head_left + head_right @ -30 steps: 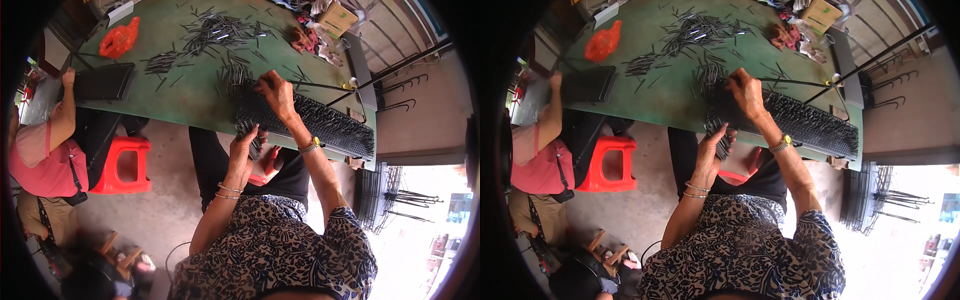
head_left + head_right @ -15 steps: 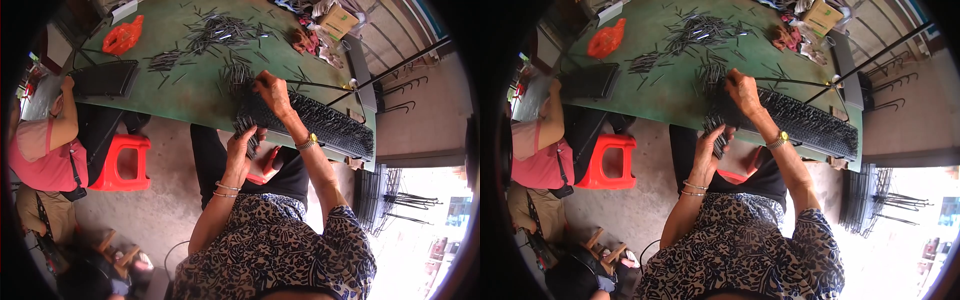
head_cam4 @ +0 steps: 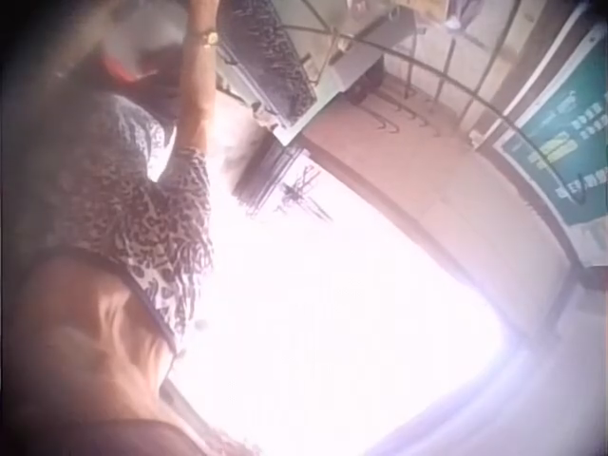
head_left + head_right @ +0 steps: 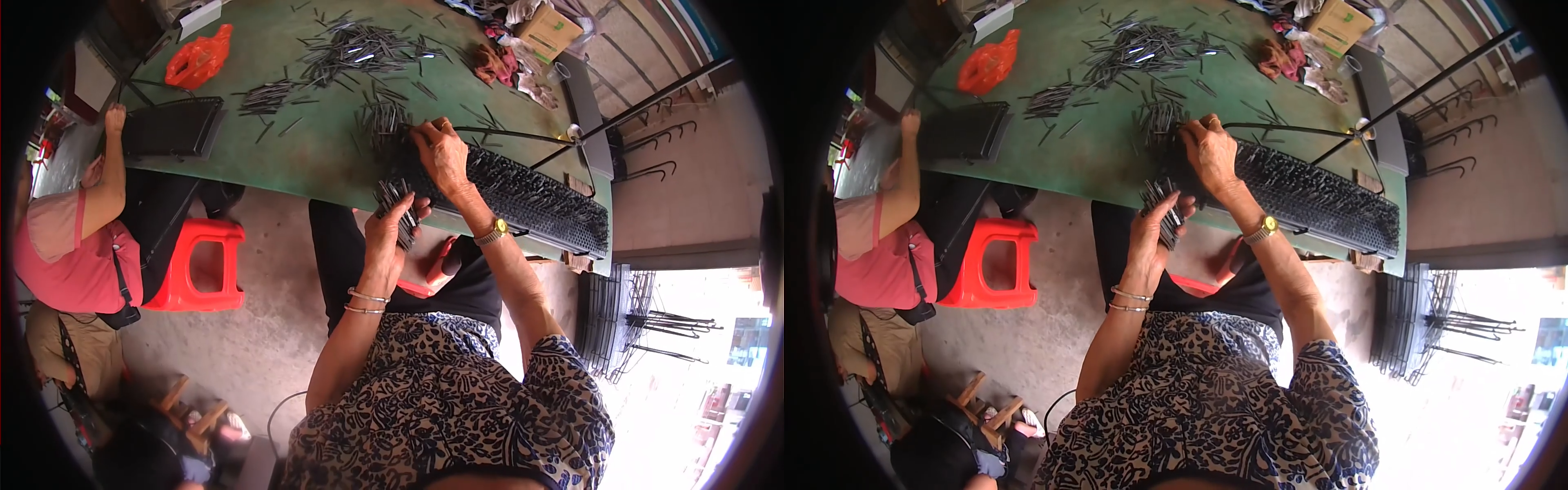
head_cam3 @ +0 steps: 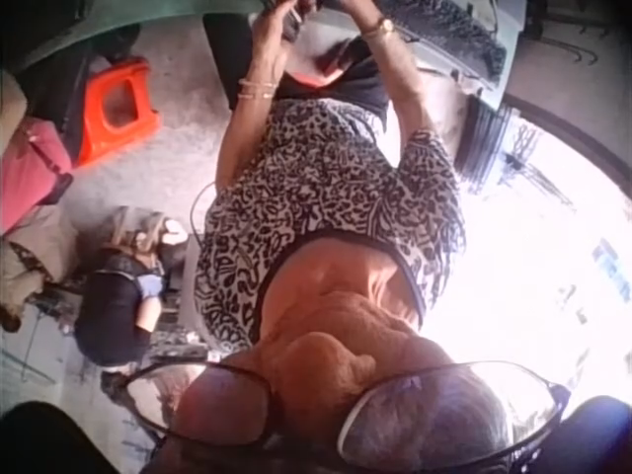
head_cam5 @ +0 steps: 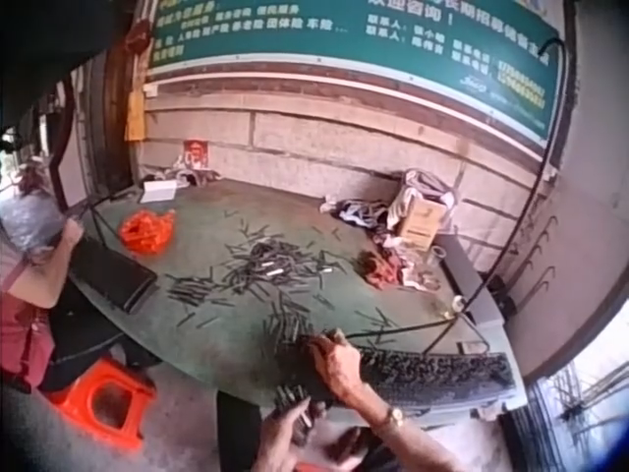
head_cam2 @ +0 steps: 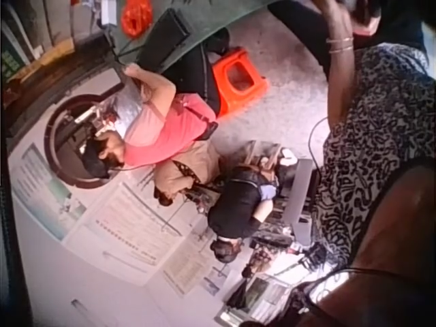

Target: Insert small metal pins into the holes of a component base.

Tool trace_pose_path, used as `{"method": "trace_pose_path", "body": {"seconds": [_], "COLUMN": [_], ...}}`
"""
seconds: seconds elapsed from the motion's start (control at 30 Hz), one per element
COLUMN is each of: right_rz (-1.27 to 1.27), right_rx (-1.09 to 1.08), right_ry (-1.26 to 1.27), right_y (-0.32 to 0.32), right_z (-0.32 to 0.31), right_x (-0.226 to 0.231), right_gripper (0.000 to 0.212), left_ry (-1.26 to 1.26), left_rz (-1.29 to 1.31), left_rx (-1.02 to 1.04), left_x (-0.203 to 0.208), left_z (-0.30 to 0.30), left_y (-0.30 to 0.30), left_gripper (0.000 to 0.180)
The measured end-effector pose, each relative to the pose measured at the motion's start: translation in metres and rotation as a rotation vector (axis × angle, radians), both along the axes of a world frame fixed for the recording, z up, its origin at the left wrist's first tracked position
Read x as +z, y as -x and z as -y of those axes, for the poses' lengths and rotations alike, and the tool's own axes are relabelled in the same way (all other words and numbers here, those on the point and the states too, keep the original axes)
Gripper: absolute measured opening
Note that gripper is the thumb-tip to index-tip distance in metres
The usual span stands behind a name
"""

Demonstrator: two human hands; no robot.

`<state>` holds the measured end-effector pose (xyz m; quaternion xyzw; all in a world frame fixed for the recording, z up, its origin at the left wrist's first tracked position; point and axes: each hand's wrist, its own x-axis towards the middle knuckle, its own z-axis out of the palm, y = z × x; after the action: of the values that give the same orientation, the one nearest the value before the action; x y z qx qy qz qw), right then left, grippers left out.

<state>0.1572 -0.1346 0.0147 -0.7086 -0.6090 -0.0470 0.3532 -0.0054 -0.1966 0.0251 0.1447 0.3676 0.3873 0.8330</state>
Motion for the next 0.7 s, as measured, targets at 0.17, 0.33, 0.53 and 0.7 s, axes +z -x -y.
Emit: {"method": "trace_pose_path", "body": {"seconds": [0.17, 0.33, 0.53, 0.7], "right_rz": [0.068, -0.569, -0.988, -1.001], "right_rx": [0.064, 0.391, 0.477, 0.423], "right_ry": [-0.069, 0.437, 0.585, 0.492], "right_y": [-0.003, -0.004, -0.003, -0.002], "right_z": [0.009, 0.041, 0.065, 0.069], "right_x": [0.006, 0.047, 0.057, 0.054], "right_gripper": [0.02, 0.026, 0.016, 0.014], "left_ry": [-0.031, -0.071, -0.15, -0.155], "left_rz": [-0.004, -0.039, -0.064, -0.089], "left_rx": [-0.019, -0.016, -0.095, -0.127], "left_x": [-0.005, -0.001, 0.008, 0.01], "left_z": [0.0, 0.0, 0.003, -0.001], "left_y": [-0.005, -0.001, -0.004, -0.006], "left_gripper": [0.02, 0.023, 0.023, 0.023]}}
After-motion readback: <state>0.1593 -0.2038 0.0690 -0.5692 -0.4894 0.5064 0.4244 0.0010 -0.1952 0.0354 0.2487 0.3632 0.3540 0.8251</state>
